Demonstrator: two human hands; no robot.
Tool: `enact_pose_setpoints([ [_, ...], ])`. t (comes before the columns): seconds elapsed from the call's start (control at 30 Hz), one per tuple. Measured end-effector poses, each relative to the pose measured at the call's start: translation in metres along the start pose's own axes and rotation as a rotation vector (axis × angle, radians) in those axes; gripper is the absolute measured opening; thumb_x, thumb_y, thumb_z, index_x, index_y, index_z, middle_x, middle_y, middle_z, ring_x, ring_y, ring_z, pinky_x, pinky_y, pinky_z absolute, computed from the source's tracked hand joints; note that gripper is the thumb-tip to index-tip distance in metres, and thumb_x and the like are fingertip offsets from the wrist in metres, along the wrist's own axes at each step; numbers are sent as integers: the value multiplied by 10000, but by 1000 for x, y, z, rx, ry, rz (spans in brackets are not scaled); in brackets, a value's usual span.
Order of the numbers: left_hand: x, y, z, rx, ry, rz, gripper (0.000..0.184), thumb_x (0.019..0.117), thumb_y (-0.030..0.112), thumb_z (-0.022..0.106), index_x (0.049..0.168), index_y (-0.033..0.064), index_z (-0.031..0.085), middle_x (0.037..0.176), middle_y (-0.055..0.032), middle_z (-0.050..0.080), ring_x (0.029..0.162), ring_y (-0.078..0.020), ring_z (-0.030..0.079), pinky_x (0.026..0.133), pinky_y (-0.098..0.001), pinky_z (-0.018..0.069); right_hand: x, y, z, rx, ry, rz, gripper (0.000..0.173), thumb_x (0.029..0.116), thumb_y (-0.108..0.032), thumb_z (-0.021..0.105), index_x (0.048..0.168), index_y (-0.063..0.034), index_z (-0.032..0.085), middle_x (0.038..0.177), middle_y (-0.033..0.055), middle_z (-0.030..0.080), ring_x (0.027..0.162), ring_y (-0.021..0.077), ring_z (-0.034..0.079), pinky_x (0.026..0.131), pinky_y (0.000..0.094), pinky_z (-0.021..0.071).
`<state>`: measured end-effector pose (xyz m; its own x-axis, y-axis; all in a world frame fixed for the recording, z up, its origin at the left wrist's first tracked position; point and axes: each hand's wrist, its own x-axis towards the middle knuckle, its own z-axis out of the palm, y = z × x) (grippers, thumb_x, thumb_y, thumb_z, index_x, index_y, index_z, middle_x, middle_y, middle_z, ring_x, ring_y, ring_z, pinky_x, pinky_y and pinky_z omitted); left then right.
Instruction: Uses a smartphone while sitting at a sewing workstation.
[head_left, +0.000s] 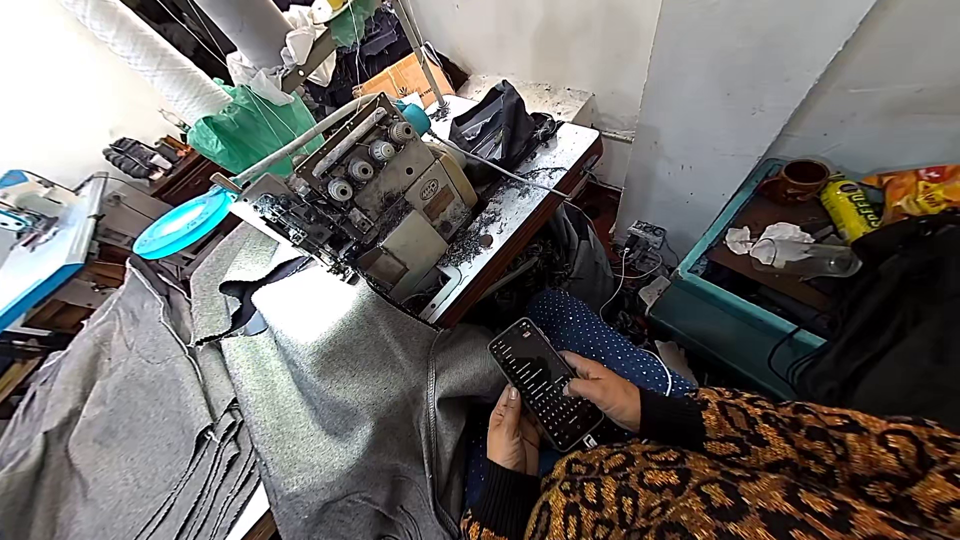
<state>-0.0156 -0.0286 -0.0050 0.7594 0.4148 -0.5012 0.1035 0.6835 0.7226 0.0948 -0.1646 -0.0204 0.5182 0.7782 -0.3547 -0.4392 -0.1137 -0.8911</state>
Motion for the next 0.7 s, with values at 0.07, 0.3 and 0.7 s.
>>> enact_pose_setpoints([
  [0.07, 0, 0, 0, 2, 4, 0, 351, 1115, 114, 238, 1332, -42, 466, 987, -133, 733, 832, -212, 748, 768, -369, 629, 0, 0, 0, -3, -1, -1, 527, 914, -61, 499, 1435, -17, 434, 1233, 77, 637, 1048, 61, 661, 920, 260, 551],
  [0.3, -1, 0, 0, 13, 9, -6, 352, 1116, 120, 238, 1338, -41, 458, 996, -135, 728, 837, -216, 746, 765, -373, 629, -1, 2, -2, -2, -11, -30, 519, 928, -112, 440, 1438, -17, 453, 1259, 70, 622, 1086, 59, 638, 953, 276, 534],
  [0.7, -1, 0, 4, 18, -17, 8, 356, 1116, 131, 246, 1343, -37, 464, 1000, -121, 731, 850, -192, 742, 776, -354, 623, -5, -10, 9, -404, 85, 37, 908, 812, -284, 787, 1532, 7, 317, 1375, 215, 570, 1266, 242, 588, 1080, 394, 467],
])
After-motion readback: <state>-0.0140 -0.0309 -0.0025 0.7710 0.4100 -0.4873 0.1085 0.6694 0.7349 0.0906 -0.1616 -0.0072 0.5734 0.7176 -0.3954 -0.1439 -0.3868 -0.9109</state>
